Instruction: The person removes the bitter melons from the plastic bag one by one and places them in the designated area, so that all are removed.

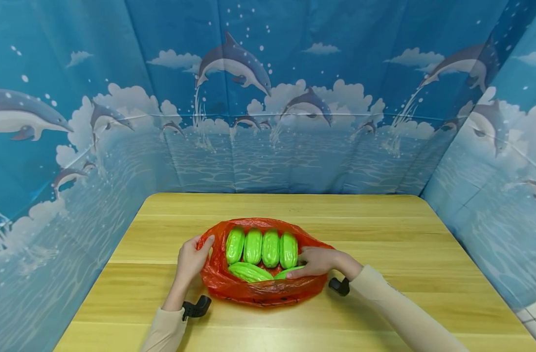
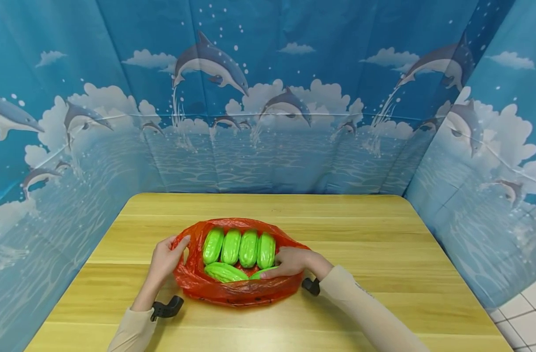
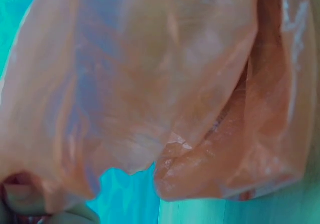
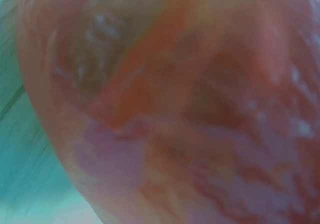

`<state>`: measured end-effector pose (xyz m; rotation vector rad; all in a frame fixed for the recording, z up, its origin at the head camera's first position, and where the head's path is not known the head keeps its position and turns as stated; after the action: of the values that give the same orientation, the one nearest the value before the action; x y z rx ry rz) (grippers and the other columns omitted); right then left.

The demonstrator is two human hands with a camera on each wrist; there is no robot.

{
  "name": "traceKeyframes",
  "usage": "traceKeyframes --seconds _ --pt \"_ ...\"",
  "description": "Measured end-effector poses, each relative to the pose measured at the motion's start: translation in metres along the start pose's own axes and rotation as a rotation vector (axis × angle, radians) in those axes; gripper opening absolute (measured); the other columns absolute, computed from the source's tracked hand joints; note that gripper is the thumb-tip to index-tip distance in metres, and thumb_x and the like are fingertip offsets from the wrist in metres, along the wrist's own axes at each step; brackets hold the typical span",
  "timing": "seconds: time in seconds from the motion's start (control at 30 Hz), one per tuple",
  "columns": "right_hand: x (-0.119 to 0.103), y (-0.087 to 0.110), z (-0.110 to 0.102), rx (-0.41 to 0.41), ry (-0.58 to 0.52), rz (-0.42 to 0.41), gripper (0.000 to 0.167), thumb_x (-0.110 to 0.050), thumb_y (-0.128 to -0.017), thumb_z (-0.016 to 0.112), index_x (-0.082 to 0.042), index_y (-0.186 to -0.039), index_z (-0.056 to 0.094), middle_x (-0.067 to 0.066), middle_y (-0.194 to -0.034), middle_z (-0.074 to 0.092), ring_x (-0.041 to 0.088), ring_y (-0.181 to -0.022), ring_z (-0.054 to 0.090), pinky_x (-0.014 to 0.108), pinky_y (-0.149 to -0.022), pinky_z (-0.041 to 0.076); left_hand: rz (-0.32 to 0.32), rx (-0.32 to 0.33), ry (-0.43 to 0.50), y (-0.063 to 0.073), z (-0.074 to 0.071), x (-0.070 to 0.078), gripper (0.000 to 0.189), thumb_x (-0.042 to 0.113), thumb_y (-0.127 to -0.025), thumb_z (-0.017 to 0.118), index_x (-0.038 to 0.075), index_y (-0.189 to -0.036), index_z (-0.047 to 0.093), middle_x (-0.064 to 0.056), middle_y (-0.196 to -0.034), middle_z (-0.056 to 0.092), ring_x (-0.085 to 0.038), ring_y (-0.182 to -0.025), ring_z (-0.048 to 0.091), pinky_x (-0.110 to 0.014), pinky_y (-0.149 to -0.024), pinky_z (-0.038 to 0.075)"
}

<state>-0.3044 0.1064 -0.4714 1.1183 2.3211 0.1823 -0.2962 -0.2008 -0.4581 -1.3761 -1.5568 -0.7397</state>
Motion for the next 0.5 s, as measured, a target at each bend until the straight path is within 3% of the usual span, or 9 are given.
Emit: traceKeyframes --seconds 0.33,0.5 --pt "0.0039 -0.0005 -0.0009 0.023 -0.03 0.029 0.051 -0.061 -0.083 0.059 -0.015 -0.067 0.048 -0.001 -0.078 0.043 0.011 -0.069 0.036 0.03 -0.064 0.031 0.0 -0.006 0.004 0.0001 0.0 0.0013 0.035 0.03 -0.095 0.059 0.001 -0.074 0.056 -0.001 -0.055 0.04 -0.015 -0.047 0.039 -0.023 -0.044 0.032" --pt "0.003 0.0009 -0.0042 0.063 -0.057 0.0 0.054 -0.063 -0.081 0.06 -0.016 -0.062 0.043 -0.004 -0.067 0.036 0.009 -0.06 0.031 0.028 -0.06 0.029 -0.004 -0.007 0.006 -0.0002 -0.0006 0.0016 0.034 0.029 -0.094 0.06 0.002 -0.074 0.057 -0.001 -0.055 0.041 -0.015 -0.048 0.04 -0.024 -0.044 0.033"
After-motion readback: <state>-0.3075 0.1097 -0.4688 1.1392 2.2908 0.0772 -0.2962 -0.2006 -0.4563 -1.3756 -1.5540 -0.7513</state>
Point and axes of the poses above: each hand's wrist, its own y-axis away from the middle knuckle, its own z-axis out of the palm, x = y × z, the point moved 7 cm from there along -y, towards the middle knuckle
